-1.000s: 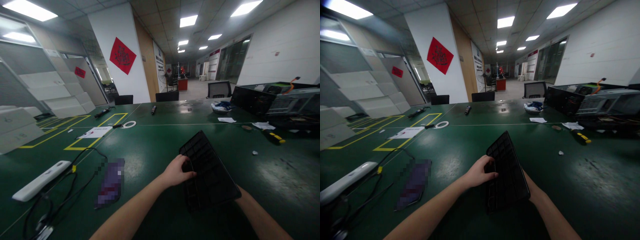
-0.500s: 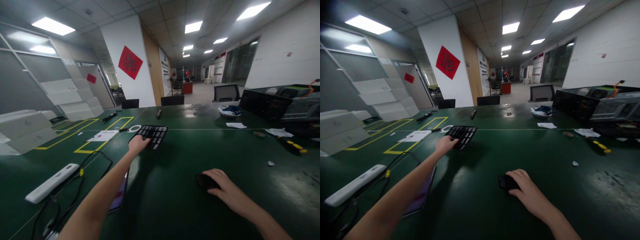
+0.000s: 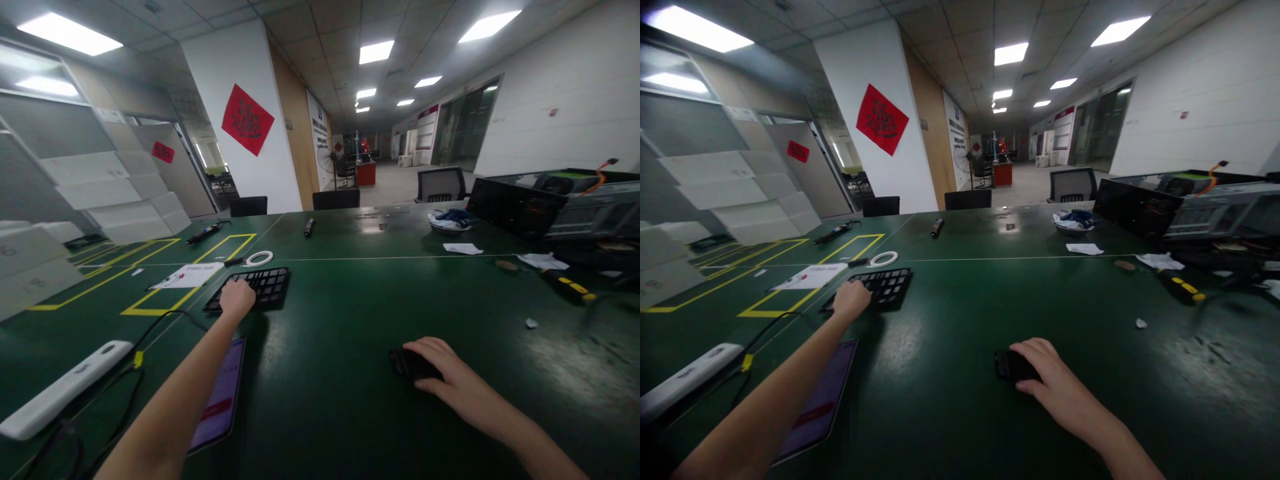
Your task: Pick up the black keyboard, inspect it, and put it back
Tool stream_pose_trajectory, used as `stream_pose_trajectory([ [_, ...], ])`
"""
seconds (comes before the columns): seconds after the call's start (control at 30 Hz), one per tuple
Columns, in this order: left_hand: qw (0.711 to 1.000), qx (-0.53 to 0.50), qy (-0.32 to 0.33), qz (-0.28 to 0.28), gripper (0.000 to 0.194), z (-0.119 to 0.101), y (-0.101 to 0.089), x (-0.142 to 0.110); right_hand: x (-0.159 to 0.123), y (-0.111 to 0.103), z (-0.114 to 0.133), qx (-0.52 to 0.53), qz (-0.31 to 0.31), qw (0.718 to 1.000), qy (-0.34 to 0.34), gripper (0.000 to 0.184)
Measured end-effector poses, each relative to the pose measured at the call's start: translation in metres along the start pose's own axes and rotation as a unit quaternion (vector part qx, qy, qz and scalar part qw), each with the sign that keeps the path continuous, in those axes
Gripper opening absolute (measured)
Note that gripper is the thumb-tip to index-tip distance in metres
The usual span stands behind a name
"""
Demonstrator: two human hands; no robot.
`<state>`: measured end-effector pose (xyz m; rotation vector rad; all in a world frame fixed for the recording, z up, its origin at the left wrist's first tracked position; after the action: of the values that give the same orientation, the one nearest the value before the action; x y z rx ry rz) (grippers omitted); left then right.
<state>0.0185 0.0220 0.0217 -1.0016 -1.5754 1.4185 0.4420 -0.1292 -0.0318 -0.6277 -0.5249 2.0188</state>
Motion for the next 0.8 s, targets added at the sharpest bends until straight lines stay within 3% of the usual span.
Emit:
stream_pose_trajectory([
  [0.13,0.99,-0.013,0.141,0.023,0.048,-0.023,0.005,-0.034,-0.001,-0.029,-0.036,-0.098,-0.145,0.984,0.034,0.048],
  [0.23,0.959,-0.043,0.274,0.067,0.058,-0.044,0.022,-0.07,-0.005,-0.05,-0.075,-0.201,-0.264,0.938,0.103,0.048],
  [0.3,0.941,-0.059,0.32,0.095,0.065,-0.055,0.035,-0.09,-0.007,-0.057,-0.094,-0.251,-0.29,0.912,0.147,0.048],
  [0.47,0.938,-0.063,0.324,0.104,0.067,-0.063,0.054,-0.109,-0.008,-0.056,-0.108,-0.298,-0.27,0.894,0.199,0.054],
  [0.7,0.962,0.03,0.272,-0.007,0.043,-0.056,0.048,-0.11,-0.008,-0.06,-0.094,-0.292,-0.316,0.875,0.221,0.078],
  [0.8,0.966,0.07,0.249,-0.008,0.034,-0.054,0.046,-0.114,-0.017,-0.062,-0.085,-0.277,-0.328,0.875,0.225,0.079],
])
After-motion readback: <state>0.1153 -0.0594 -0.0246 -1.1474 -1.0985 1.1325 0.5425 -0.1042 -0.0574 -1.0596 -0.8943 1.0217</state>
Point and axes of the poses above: each hand's wrist, its own x-axis towards the middle knuckle, its own y-axis out of the palm, z = x × y, the point moved 2 cm from there along x, towards the middle knuckle, and after that the axes turned 9 degrees about z, right-handed, at the moved point
